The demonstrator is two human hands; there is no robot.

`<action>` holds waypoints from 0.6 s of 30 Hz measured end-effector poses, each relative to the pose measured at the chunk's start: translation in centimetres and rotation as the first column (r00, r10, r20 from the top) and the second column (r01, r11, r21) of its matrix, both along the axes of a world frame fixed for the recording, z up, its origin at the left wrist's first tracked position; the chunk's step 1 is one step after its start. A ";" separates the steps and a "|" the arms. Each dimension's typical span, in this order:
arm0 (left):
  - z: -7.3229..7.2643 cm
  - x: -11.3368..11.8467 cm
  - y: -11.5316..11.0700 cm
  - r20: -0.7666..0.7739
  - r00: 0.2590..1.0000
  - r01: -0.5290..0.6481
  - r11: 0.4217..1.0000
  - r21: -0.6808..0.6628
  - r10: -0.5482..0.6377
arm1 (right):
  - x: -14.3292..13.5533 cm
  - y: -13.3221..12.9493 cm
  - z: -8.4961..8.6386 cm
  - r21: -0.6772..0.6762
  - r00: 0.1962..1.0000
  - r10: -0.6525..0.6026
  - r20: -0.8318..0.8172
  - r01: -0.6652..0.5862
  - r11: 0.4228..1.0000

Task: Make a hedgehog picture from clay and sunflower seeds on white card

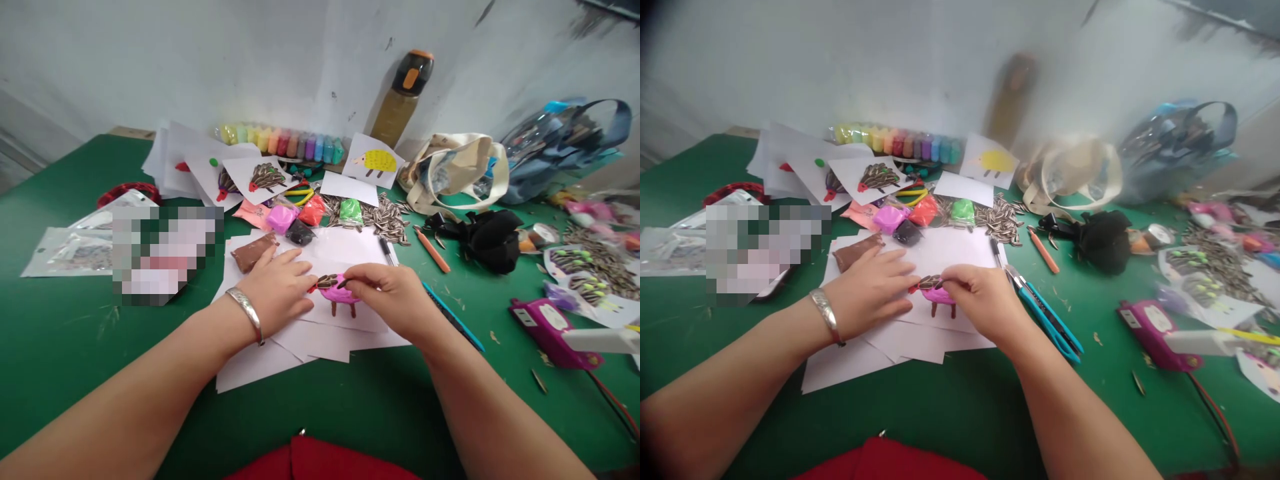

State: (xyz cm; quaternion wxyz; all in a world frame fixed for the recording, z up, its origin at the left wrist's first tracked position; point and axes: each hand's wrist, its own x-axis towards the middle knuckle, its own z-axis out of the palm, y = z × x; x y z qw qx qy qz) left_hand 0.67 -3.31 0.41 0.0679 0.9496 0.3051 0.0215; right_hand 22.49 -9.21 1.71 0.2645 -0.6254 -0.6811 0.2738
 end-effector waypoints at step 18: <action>0.1 0.1 -0.1 0.004 1.000 -0.013 1.000 -0.019 0.013 | -1.4 -0.1 -0.6 0.119 0.980 0.159 0.120 -0.173 0.978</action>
